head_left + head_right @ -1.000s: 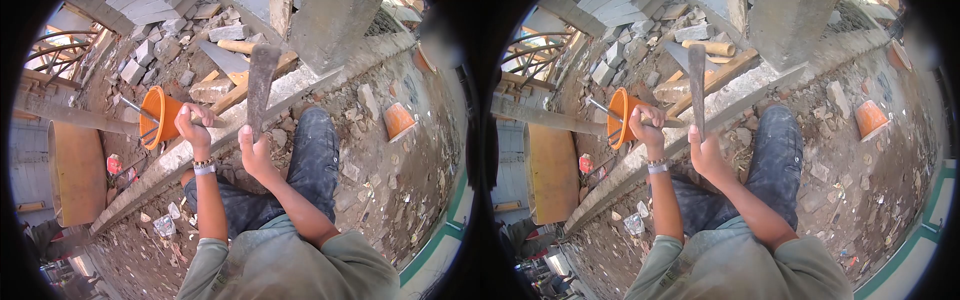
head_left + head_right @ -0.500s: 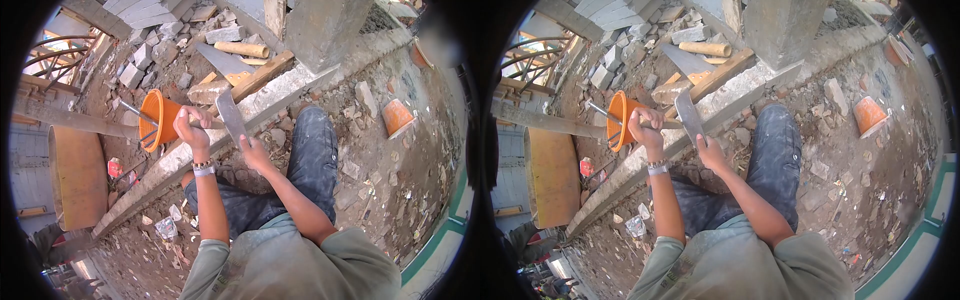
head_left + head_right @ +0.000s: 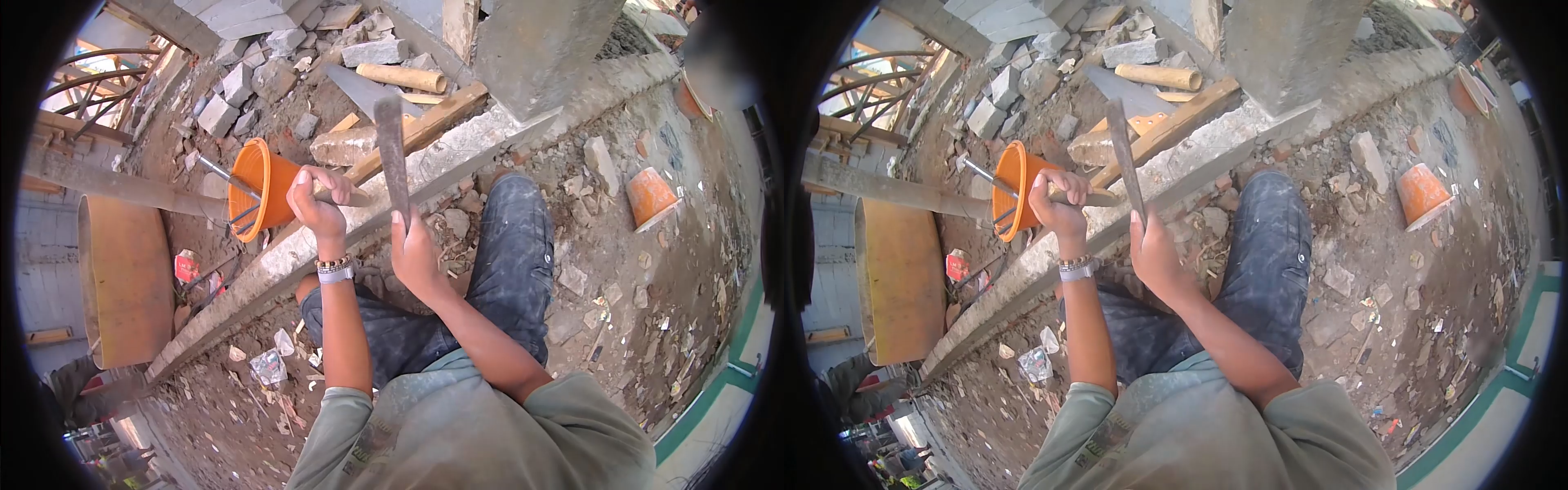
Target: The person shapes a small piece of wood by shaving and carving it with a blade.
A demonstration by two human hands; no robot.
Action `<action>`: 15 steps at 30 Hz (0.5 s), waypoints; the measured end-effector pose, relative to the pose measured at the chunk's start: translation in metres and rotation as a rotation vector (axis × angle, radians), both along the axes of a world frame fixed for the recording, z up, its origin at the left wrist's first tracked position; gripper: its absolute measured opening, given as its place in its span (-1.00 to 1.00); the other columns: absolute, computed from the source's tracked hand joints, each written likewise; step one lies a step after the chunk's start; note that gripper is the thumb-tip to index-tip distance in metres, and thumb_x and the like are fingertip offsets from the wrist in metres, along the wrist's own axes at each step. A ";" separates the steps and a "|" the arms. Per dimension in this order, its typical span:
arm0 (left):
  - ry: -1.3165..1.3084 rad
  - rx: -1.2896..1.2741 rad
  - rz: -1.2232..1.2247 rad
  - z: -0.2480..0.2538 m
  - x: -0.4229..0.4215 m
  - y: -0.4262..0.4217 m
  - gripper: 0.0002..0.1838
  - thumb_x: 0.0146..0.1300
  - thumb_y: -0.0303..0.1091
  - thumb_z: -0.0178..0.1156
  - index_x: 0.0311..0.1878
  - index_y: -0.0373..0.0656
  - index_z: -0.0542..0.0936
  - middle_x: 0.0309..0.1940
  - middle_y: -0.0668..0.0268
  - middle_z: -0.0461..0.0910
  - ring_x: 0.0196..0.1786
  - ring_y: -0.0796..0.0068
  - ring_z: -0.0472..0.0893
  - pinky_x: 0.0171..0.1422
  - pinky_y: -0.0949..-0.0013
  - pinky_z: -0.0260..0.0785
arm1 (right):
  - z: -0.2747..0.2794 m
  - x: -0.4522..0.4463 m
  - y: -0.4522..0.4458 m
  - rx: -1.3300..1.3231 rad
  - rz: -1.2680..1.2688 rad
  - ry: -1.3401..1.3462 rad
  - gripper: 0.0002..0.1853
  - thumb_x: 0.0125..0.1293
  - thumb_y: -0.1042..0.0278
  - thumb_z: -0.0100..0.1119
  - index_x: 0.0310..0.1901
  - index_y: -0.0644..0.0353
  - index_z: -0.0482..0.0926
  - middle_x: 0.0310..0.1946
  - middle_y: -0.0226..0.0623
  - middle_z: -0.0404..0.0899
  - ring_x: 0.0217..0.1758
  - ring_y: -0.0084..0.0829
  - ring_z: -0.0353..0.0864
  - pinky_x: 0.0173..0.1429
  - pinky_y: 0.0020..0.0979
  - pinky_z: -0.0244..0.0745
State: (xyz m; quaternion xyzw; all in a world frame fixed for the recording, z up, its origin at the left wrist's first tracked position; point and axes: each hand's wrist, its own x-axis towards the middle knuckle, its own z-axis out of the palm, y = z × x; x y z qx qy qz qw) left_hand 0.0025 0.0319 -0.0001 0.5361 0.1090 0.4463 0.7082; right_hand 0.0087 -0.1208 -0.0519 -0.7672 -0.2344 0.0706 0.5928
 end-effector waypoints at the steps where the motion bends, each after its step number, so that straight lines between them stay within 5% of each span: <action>1: -0.004 -0.001 -0.019 -0.001 -0.001 0.000 -0.60 0.44 -0.16 -0.20 -0.47 -0.22 0.35 -0.72 0.25 0.32 -0.68 0.49 0.30 -0.51 0.35 0.30 | -0.012 -0.004 0.002 -0.167 0.126 0.199 -0.66 0.55 0.23 -0.10 -0.02 0.44 0.43 -0.42 0.31 0.57 -0.27 0.37 0.55 -0.20 0.17 0.38; 5: -0.031 -0.009 -0.044 0.000 0.008 0.000 -0.60 0.44 -0.17 -0.19 -0.48 -0.22 0.35 -0.73 0.26 0.31 -0.68 0.49 0.29 -0.51 0.35 0.29 | -0.032 -0.006 0.001 -0.223 0.191 0.222 -0.61 0.56 0.17 -0.13 -0.09 0.45 0.48 -0.42 0.34 0.57 -0.27 0.40 0.54 -0.18 0.22 0.37; 8: -0.011 -0.029 -0.032 0.000 0.002 -0.002 -0.60 0.45 -0.15 -0.21 -0.48 -0.17 0.33 -0.74 0.30 0.28 -0.68 0.48 0.26 -0.48 0.34 0.27 | -0.043 0.003 0.000 -0.190 0.158 0.127 -0.58 0.56 0.12 -0.11 -0.20 0.40 0.51 -0.51 0.12 0.60 -0.44 0.14 0.61 -0.31 0.04 0.43; 11: 0.041 -0.004 -0.020 -0.002 0.001 0.001 -0.60 0.47 -0.08 -0.22 -0.46 -0.09 0.32 -0.74 0.38 0.23 -0.67 0.49 0.22 -0.43 0.33 0.24 | -0.023 0.019 -0.005 0.089 0.248 0.970 -0.56 0.56 -0.01 -0.06 -0.20 0.30 0.49 -0.63 -0.27 0.45 -0.66 -0.39 0.44 -0.54 -0.38 0.29; 14: 0.034 0.003 0.001 0.002 0.002 -0.002 -0.60 0.47 -0.07 -0.22 -0.46 -0.09 0.32 -0.74 0.38 0.23 -0.67 0.48 0.23 -0.43 0.33 0.24 | 0.013 0.017 -0.008 0.276 0.113 0.712 -0.55 0.57 -0.04 -0.07 -0.23 0.26 0.47 -0.64 -0.50 0.35 -0.67 -0.72 0.26 -0.60 -0.59 0.10; 15: 0.037 0.003 0.002 0.002 0.003 -0.001 -0.59 0.47 -0.07 -0.22 -0.46 -0.10 0.32 -0.74 0.38 0.23 -0.67 0.48 0.23 -0.43 0.32 0.24 | 0.014 0.019 -0.006 0.364 0.121 0.590 -0.57 0.58 0.02 -0.09 -0.20 0.29 0.48 -0.64 -0.47 0.37 -0.67 -0.66 0.30 -0.59 -0.53 0.16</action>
